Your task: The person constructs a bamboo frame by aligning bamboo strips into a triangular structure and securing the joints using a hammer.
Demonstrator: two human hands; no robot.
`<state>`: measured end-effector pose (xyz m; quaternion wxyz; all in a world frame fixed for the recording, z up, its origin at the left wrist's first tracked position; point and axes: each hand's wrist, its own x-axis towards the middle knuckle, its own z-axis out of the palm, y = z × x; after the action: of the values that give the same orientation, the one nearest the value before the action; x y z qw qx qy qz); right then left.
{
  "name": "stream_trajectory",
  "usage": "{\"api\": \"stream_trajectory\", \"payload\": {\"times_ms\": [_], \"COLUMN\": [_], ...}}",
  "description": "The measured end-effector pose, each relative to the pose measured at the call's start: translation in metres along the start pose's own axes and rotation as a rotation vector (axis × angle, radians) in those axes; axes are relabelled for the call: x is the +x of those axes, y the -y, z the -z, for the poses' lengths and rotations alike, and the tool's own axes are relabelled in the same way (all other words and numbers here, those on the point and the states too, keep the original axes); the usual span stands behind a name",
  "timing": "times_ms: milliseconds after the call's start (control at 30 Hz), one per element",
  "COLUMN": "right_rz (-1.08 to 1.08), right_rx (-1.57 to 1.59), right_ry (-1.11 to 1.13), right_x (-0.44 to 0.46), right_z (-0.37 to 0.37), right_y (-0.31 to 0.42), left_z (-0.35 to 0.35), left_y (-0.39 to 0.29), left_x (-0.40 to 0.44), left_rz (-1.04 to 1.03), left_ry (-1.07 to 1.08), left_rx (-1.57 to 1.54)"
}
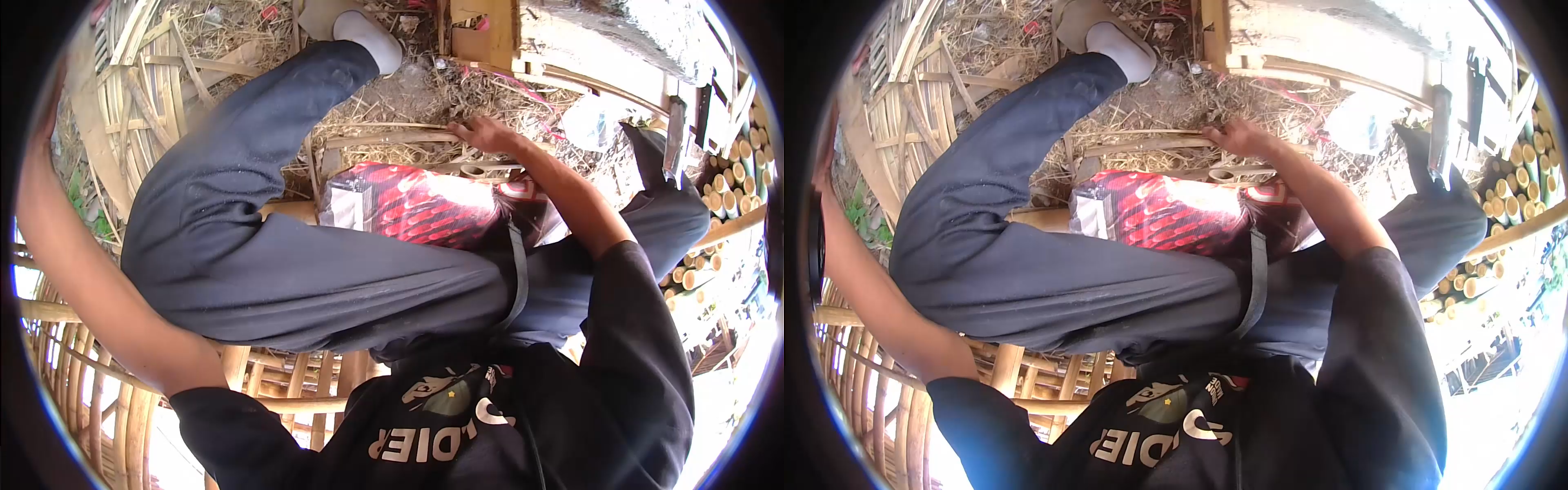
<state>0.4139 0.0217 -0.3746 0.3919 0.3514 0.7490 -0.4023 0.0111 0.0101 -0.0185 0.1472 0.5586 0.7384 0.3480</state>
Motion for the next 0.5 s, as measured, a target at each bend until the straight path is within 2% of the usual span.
{"api": "stream_trajectory", "payload": {"times_ms": [33, 100, 133, 200, 233, 267, 333, 400, 467, 500], "right_rz": [-0.075, -0.066, 0.034, 0.042, 0.039, 0.185, 0.080, 0.051, 0.056, 0.039], "right_rx": [0.065, 0.082, 0.007, -0.021, -0.013, -0.023, 0.040, 0.081, 0.131, 0.172], "right_ry": [0.079, 0.116, 0.086, 0.074, 0.079, -0.032, -0.126, -0.155, 0.102, 0.348], "right_x": [-0.008, -0.012, -0.003, -0.010, -0.003, 0.010, -0.003, -0.016, -0.034, -0.045], "right_z": [0.003, 0.033, 0.038, 0.061, 0.043, 0.007, -0.020, -0.017, 0.029, 0.059], "right_y": [0.002, 0.012, 0.007, 0.021, 0.010, -0.013, -0.013, -0.010, 0.006, 0.020], "left_z": [-0.001, -0.002, -0.003, -0.005, -0.006, -0.006, -0.005, -0.002, -0.001, -0.001], "left_y": [-0.001, -0.001, -0.001, -0.002, -0.002, -0.002, -0.003, -0.006, -0.011, -0.013], "left_x": [0.001, 0.000, 0.001, 0.003, 0.004, 0.005, 0.006, 0.008, 0.010, 0.011], "left_rz": [-0.002, -0.003, -0.002, -0.009, -0.009, -0.009, -0.014, -0.026, -0.045, -0.051], "left_ry": [0.002, 0.001, 0.006, 0.015, 0.019, 0.029, 0.035, 0.050, 0.084, 0.105], "left_rx": [-0.002, -0.003, -0.001, 0.002, 0.004, 0.003, 0.006, 0.010, 0.007, 0.010]}}
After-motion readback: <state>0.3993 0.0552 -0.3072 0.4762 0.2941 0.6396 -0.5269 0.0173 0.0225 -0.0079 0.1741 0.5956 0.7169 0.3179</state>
